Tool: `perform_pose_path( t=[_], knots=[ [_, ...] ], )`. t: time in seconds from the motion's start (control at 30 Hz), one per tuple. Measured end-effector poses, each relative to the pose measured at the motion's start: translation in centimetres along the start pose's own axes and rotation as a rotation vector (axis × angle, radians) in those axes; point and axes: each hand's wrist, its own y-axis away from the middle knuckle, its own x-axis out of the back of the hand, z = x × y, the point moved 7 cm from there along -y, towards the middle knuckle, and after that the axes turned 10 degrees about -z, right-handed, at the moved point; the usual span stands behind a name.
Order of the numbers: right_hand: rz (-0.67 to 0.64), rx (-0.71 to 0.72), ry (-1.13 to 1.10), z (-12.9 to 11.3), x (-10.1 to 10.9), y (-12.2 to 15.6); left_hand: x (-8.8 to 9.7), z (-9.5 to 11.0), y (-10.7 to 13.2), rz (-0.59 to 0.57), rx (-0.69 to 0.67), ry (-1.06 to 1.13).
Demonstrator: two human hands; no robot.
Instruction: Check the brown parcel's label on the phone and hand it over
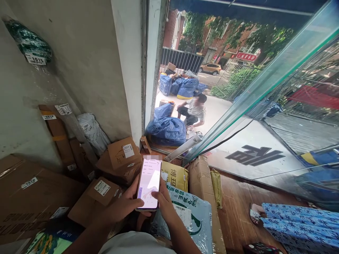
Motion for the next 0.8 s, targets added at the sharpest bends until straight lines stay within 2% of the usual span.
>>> perform_pose_path(
  t=[0.17,0.47,0.67,0.8],
  knots=[
    [-0.067,-0.010,-0.005,-1.0,-0.5,0.1,0.0,0.0,0.0,-0.054,0.018,0.118],
    [0.004,-0.028,0.001,0.4,-0.1,-0.8,-0.1,0.8,0.2,-0.067,0.006,0.151],
    [-0.151,-0.039,-0.052,-0.3,-0.9,-0.5,-0.6,1.5,0.5,-0.084,-0.010,0.165],
    [-0.140,-0.048,-0.009,-0.7,-0.9,-0.3,-0.7,1.9,0.5,-0.086,-0.008,0.154]
  ],
)
